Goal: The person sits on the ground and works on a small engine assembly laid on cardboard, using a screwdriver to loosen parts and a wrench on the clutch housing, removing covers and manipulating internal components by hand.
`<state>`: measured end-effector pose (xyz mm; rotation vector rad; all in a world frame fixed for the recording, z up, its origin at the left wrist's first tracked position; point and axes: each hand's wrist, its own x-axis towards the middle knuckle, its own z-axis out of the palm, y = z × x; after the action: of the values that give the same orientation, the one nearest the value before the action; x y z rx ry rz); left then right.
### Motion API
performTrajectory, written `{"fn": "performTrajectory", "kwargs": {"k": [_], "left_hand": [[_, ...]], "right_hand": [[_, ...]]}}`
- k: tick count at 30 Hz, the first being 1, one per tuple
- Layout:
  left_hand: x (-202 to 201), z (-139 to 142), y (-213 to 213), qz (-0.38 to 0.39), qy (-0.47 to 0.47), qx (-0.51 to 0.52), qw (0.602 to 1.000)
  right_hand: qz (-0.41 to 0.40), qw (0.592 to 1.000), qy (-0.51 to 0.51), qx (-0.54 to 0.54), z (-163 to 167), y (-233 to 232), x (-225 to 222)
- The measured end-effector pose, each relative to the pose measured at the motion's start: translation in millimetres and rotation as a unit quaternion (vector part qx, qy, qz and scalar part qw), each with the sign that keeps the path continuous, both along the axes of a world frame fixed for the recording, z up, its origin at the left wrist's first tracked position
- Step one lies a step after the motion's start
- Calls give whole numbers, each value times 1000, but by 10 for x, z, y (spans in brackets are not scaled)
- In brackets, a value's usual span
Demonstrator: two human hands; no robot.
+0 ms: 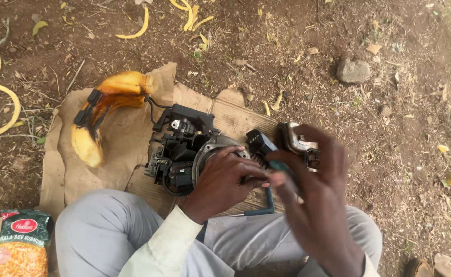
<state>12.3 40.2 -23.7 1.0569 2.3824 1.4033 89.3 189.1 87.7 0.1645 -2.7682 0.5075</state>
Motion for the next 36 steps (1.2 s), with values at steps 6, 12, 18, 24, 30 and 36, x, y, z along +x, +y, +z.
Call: {"fn": "performTrajectory", "kwargs": {"k": [6,12,18,24,30,36], "left_hand": [[-18,-7,-9,1,-25,20,999],[-20,51,-9,0,-12,12,1000],[-29,2,-18,6,14,28,999],[-24,20,2,-2,-29,-15,999],[-24,88,-33,-5,-32,13,999],[-12,43,3,-16,0,13,1000]], "right_hand": [[-26,996,69,54,53,71,383],[-69,996,45,24,-70,240,121],[51,998,16,15,-18,-70,175],[-129,983,43,122,-19,163,280],[-58,998,-13,-18,-119,45,134],[-41,995,-48,-75,112,-17,55]]}}
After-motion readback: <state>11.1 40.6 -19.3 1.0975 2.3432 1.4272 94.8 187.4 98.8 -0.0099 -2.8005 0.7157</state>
